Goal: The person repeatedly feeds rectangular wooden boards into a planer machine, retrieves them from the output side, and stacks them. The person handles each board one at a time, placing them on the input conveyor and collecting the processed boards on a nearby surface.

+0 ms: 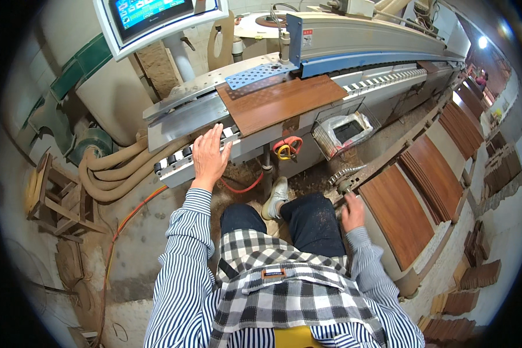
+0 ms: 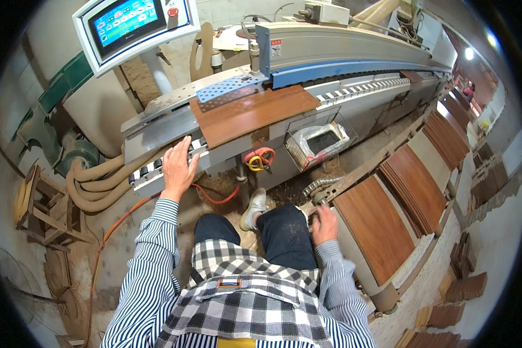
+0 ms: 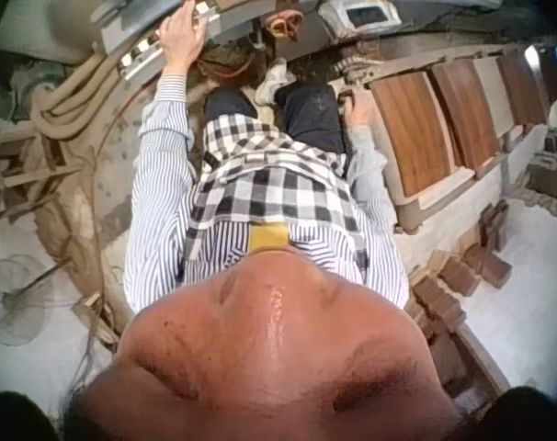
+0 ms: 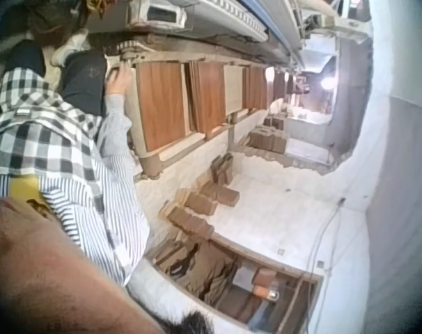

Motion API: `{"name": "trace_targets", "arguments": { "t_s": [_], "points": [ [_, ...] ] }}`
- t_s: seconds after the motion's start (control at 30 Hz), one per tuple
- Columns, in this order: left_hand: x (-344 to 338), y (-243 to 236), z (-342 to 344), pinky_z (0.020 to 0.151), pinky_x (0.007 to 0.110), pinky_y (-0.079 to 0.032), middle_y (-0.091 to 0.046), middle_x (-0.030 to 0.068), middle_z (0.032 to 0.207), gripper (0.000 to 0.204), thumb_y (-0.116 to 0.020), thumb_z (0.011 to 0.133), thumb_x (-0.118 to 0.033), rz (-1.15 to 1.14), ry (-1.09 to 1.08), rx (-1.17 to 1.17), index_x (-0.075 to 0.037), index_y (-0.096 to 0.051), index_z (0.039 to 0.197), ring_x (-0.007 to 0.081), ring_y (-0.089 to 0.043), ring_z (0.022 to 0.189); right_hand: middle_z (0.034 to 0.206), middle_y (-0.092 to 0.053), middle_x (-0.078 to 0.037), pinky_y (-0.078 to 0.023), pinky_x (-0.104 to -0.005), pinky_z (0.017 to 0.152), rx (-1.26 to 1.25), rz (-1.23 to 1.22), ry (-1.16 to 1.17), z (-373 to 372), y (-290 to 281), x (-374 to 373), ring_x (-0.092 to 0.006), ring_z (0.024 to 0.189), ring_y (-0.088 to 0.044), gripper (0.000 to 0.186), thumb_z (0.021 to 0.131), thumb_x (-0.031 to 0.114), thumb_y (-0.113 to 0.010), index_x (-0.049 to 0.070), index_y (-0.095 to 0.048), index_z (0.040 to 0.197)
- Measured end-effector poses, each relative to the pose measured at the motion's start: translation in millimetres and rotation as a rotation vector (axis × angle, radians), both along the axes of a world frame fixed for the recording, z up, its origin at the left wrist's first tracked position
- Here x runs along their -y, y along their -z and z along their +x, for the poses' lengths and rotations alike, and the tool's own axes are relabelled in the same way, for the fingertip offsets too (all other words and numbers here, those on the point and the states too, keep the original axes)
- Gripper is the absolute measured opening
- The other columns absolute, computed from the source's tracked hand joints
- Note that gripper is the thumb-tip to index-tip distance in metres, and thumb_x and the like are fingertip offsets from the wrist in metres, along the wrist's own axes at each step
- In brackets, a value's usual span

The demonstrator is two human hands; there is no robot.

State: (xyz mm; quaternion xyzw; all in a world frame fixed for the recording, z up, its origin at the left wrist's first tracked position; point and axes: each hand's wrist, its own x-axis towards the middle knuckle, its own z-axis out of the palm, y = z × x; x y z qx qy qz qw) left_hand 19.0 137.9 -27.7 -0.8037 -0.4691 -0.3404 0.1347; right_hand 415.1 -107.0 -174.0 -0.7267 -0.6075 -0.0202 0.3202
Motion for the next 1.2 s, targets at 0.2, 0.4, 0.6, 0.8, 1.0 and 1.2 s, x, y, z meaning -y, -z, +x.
{"name": "trace_targets", "arguments": {
  "t_s": [0.2, 0.4, 0.6, 0.8, 1.0, 1.2],
  "points": [
    [-0.4, 0.3, 0.3, 0.108, 0.044, -0.032, -0.053, 0.0096, 0.138, 0.057, -0.063, 0.089, -0.034, -0.015, 0.002, -0.027, -0.01, -0.046, 0.137, 0.0253, -0.048, 0.126, 0.144, -0.043, -0.011, -0.029, -0.0472, 0.112, 0.372, -0.457, 0.118, 70.2, -9.6, -29.8, -0.0329, 0.136, -0.035, 0.069, 0.074, 0.009, -0.069, 0.012, -0.046, 0.139],
    [0.9, -1.1, -1.7, 0.109, 0.042, -0.031, -0.052, 0.0081, 0.139, 0.056, -0.062, 0.089, -0.035, -0.053, -0.021, -0.041, -0.011, -0.047, 0.138, 0.0245, -0.047, 0.127, 0.143, -0.045, -0.009, -0.034, -0.0449, 0.11, 0.405, -0.383, 0.079, 64.9, -8.1, -16.6, -0.0311, 0.134, -0.039, 0.068, 0.073, 0.006, -0.067, 0.01, -0.046, 0.137],
    [-2.7, 0.1, -0.9, 0.11, 0.043, -0.029, -0.051, 0.0085, 0.141, 0.054, -0.062, 0.09, -0.033, -0.07, -0.022, -0.053, -0.01, -0.047, 0.137, 0.024, -0.046, 0.129, 0.132, -0.054, -0.014, -0.037, -0.0453, 0.106, 0.32, -0.131, 0.077, 29.7, -4.8, 46.0, -0.0334, 0.125, -0.047, 0.05, 0.074, 0.007, -0.067, 0.005, -0.056, 0.123],
    [-7.7, 3.7, 2.6, 0.11, 0.043, -0.029, -0.05, 0.0071, 0.141, 0.054, -0.06, 0.092, -0.035, -0.093, -0.036, -0.076, -0.011, -0.047, 0.138, 0.0236, -0.047, 0.129, 0.098, -0.069, -0.013, -0.052, -0.0397, 0.084, -0.624, 0.02, 0.393, -3.2, 16.1, 108.6, -0.0286, 0.092, -0.064, 0.026, 0.088, 0.021, -0.066, 0.003, -0.067, 0.107],
    [-12.5, 8.8, -5.0, 0.109, 0.042, -0.031, -0.051, 0.0073, 0.141, 0.053, -0.059, 0.093, -0.035, -0.049, -0.029, -0.097, -0.011, -0.047, 0.139, 0.0242, -0.048, 0.128, 0.11, -0.067, -0.015, -0.055, -0.0332, 0.076, -1.889, 0.418, 0.773, 56.4, 34.1, 130.4, -0.0203, 0.09, -0.065, 0.064, 0.089, 0.05, -0.063, -0.002, -0.051, 0.124],
    [-13.5, 4.9, 1.0, 0.108, 0.041, -0.031, -0.052, 0.0071, 0.14, 0.051, -0.059, 0.093, -0.034, -0.093, -0.028, -0.063, -0.012, -0.048, 0.137, 0.0237, -0.048, 0.127, 0.102, -0.07, -0.014, -0.057, -0.0309, 0.066, -1.822, 0.374, 0.67, 45.6, 47.9, 122.4, -0.0167, 0.078, -0.066, 0.046, 0.095, 0.042, -0.058, -0.001, -0.059, 0.109]
  ]
}}
